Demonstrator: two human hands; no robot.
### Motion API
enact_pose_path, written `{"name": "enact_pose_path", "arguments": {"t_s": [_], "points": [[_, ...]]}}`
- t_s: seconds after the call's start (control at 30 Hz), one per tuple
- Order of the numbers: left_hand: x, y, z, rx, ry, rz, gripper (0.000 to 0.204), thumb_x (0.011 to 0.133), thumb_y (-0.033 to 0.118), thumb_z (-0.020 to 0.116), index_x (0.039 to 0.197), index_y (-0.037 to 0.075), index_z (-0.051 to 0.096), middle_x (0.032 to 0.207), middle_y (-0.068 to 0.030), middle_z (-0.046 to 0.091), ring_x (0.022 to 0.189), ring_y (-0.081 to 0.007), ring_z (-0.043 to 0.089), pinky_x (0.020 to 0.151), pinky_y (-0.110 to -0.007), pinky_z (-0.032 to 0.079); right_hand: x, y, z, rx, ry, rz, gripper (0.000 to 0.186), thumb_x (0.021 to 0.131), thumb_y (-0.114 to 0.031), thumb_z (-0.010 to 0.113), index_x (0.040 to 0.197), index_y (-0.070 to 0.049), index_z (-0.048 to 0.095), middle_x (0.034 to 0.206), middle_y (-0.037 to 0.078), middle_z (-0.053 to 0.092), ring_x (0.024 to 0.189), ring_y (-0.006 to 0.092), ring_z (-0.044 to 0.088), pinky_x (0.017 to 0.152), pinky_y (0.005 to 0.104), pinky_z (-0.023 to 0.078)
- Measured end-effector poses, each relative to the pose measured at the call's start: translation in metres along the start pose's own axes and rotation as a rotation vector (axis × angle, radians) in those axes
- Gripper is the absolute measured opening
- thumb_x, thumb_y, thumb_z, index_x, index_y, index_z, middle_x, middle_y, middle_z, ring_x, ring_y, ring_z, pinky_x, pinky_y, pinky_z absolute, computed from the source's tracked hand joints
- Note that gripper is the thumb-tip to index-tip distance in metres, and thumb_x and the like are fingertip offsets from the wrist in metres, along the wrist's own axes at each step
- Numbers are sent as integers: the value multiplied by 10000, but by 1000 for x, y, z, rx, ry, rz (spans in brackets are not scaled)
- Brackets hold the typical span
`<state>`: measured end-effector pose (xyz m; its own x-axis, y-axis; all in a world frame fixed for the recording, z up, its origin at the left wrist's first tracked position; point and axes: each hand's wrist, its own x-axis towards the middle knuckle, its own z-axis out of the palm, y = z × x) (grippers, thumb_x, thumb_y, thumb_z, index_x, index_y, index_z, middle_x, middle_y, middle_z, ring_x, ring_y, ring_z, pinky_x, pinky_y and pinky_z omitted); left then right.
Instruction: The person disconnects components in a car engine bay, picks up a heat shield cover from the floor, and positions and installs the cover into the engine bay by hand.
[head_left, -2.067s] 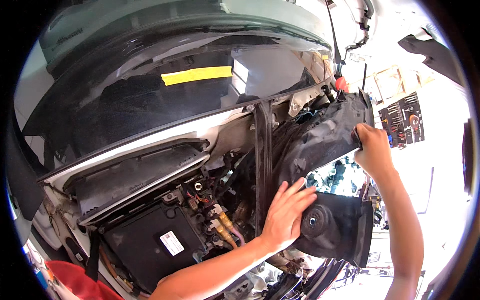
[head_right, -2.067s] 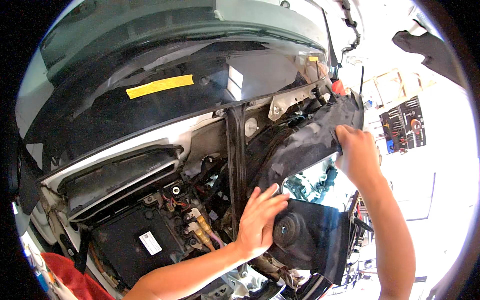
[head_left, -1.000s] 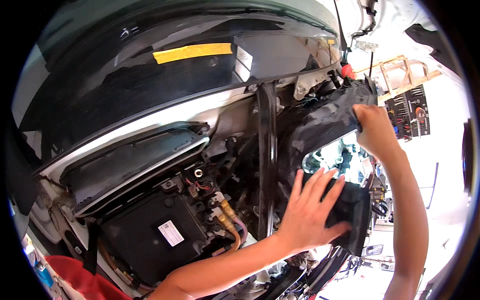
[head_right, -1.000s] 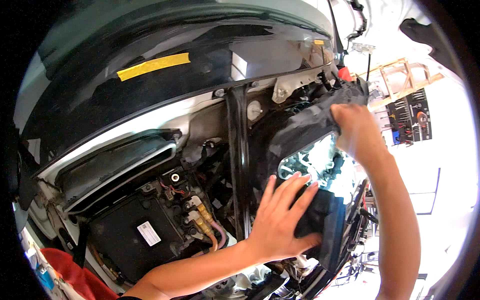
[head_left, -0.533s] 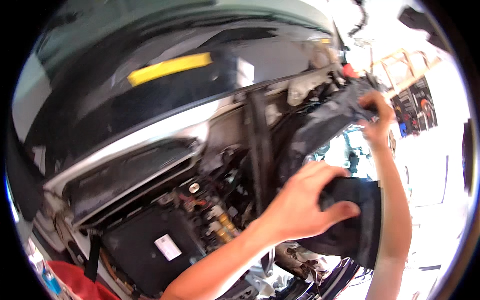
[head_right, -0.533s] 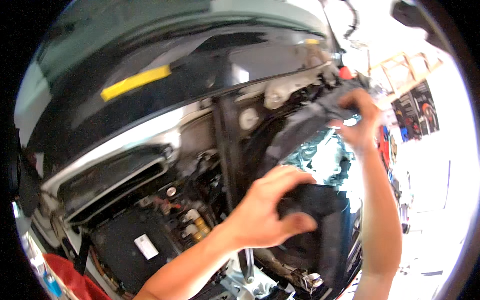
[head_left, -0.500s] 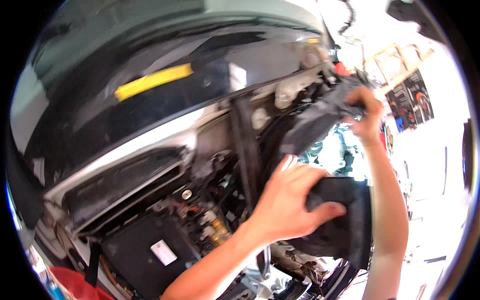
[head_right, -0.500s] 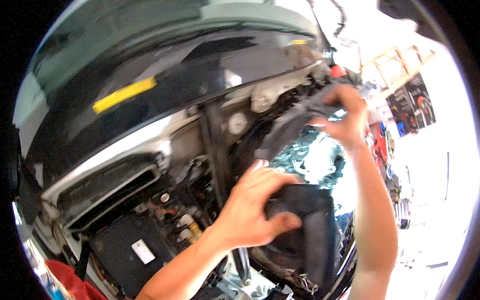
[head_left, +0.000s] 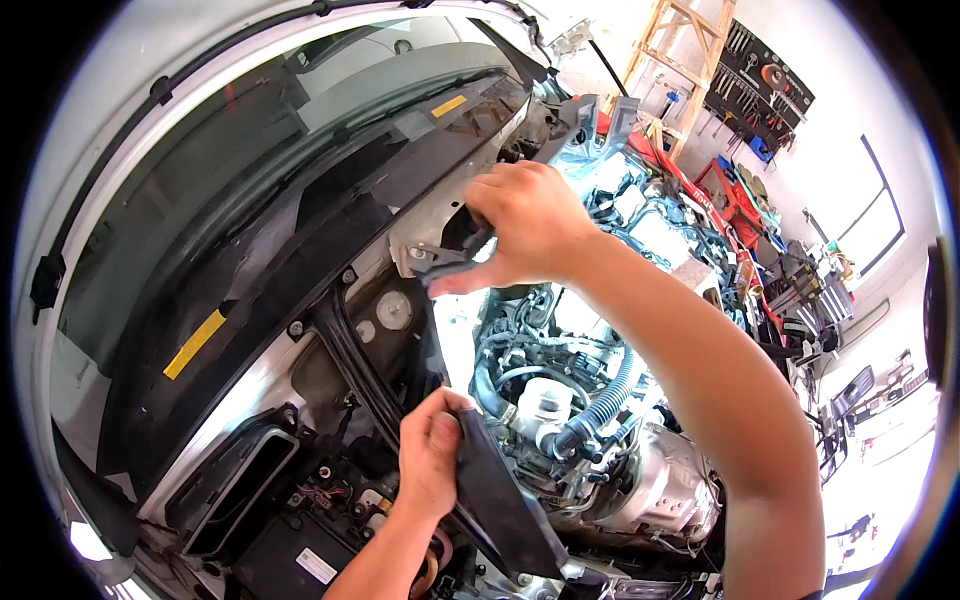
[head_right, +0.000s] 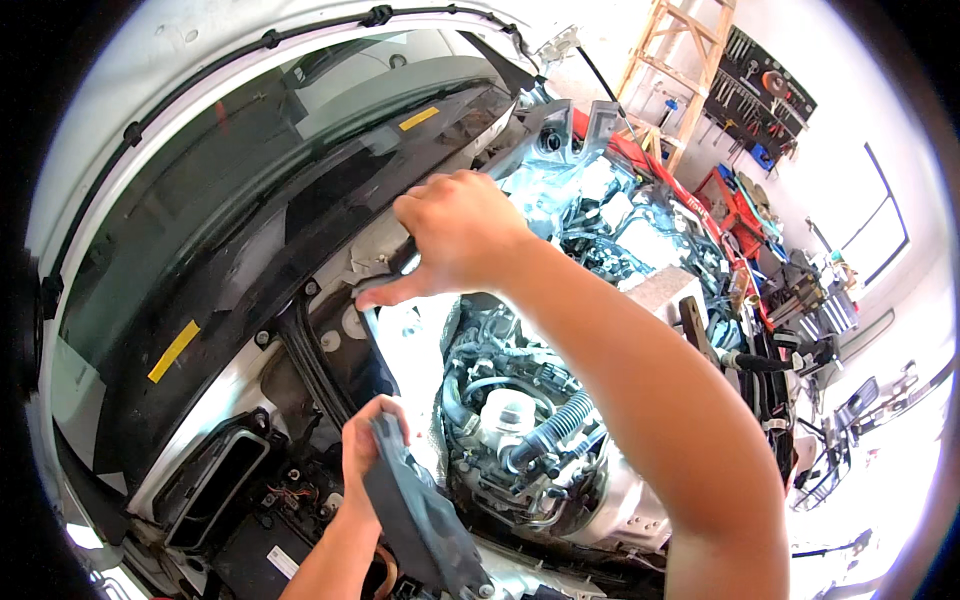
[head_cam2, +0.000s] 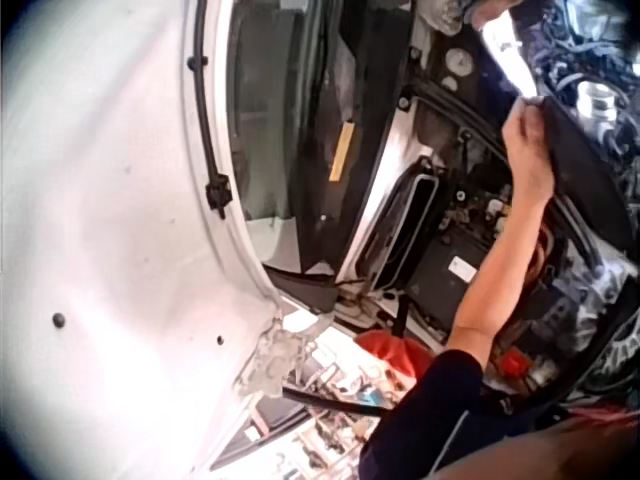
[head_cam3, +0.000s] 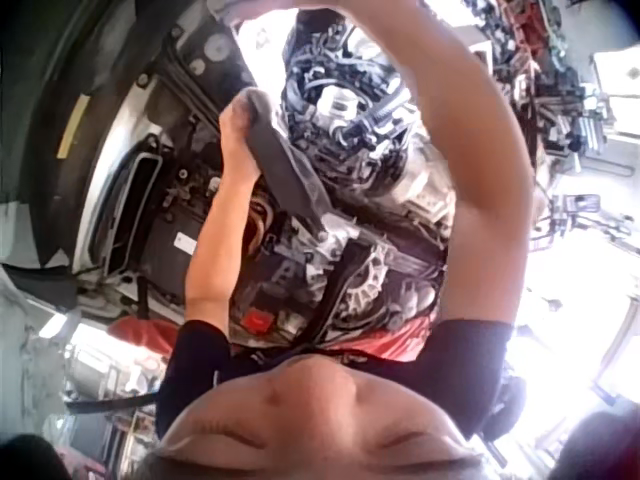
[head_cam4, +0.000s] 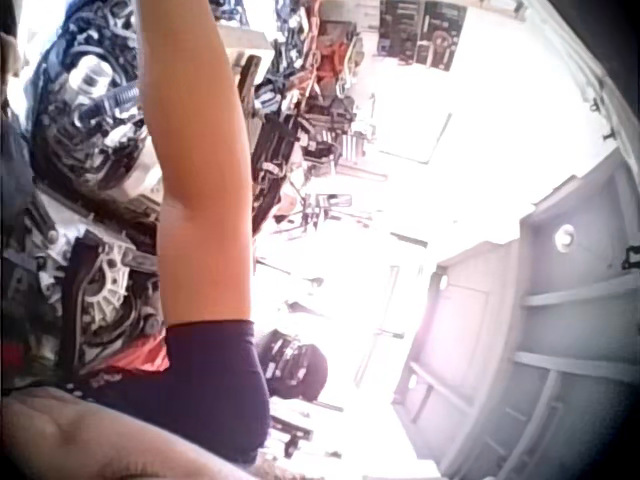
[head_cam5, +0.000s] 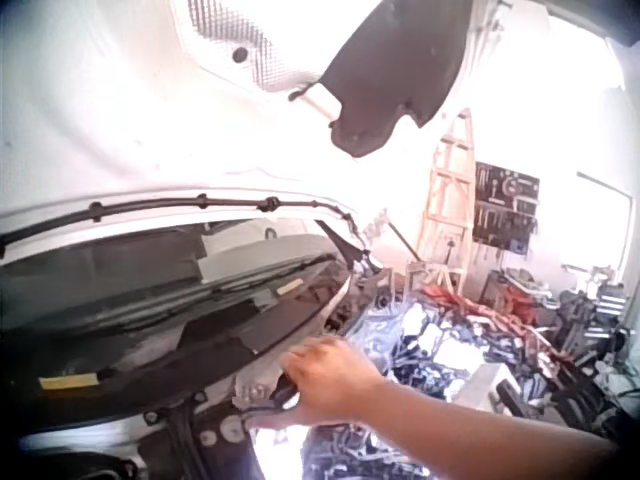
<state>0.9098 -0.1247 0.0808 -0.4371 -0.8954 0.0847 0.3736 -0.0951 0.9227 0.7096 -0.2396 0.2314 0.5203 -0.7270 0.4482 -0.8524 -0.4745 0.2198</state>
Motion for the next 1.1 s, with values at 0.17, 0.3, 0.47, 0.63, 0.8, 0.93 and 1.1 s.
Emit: {"name": "enact_pose_path", "arguments": {"t_s": [0.17, 0.3, 0.47, 0.63, 0.8, 0.93, 1.1], "points": [[10, -7, -6, -162, -12, 18, 721, 924, 740, 483, 879, 29, 587, 795, -29, 577, 746, -108, 546, 670, -249, 424, 4, 0, -5, 13, -154, 80, 883, 640, -889, 614, 722, -11, 650, 718, 127, 652, 780, 332, 674, 785, 399, 521], [-2, -14, 3, -56, -11, 29, 709, 937, 719, 485, 837, 25, 588, 778, -31, 570, 775, -133, 548, 732, -262, 411, -15, -5, -12, 43, -40, 14, 791, 618, -795, 723, 681, -22, 566, 718, 89, 577, 760, 321, 617, 770, 391, 488], [-3, -32, 0, -20, -39, 109, 711, 948, 699, 485, 782, 15, 584, 759, -38, 564, 757, -141, 555, 728, -270, 417, -31, -5, -5, 80, 18, -10, 823, 628, -838, 678, 702, -25, 575, 723, 88, 587, 790, 309, 625, 794, 399, 487], [21, -49, -24, -329, -92, 128, 455, 1063, 355, 444, 771, 22, 549, 746, -61, 540, 713, -179, 541, 778, -352, 466, -9, -4, -1, 121, -147, 86, 857, 667, -865, 620, 737, -10, 612, 787, 109, 650, 857, 305, 644, 880, 394, 477], [28, 12, -6, 158, 105, -100, 496, 1021, 432, 550, 758, 13, 580, 734, -80, 610, 757, -150, 562, 759, -321, 447, -22, -12, -18, 105, -123, 147, 885, 681, -854, 619, 868, 10, 662, 911, 129, 669, 999, 317, 629, 976, 396, 446], [95, 94, 39, 632, 325, 682, 432, 969, 295, 643, 1183, -75, 584, 1159, -175, 621, 1024, -252, 609, 918, -383, 474, -40, -19, -16, 56, -98, 310, 926, 745, -746, 660, 1231, 35, 555, 1326, 203, 532, 1343, 371, 424, 1150, 422, 325], [154, 116, 85, 1581, 42, 351, 739, 882, 595, 649, 1290, -19, 596, 1221, -293, 635, 1167, -443, 598, 1001, -483, 466, -94, -74, 25, 398, 275, 1007, 975, 820, -253, 757, 1504, 117, 168, 1588, 320, 153, 1505, 434, 142, 1234, 470, 168]]}}
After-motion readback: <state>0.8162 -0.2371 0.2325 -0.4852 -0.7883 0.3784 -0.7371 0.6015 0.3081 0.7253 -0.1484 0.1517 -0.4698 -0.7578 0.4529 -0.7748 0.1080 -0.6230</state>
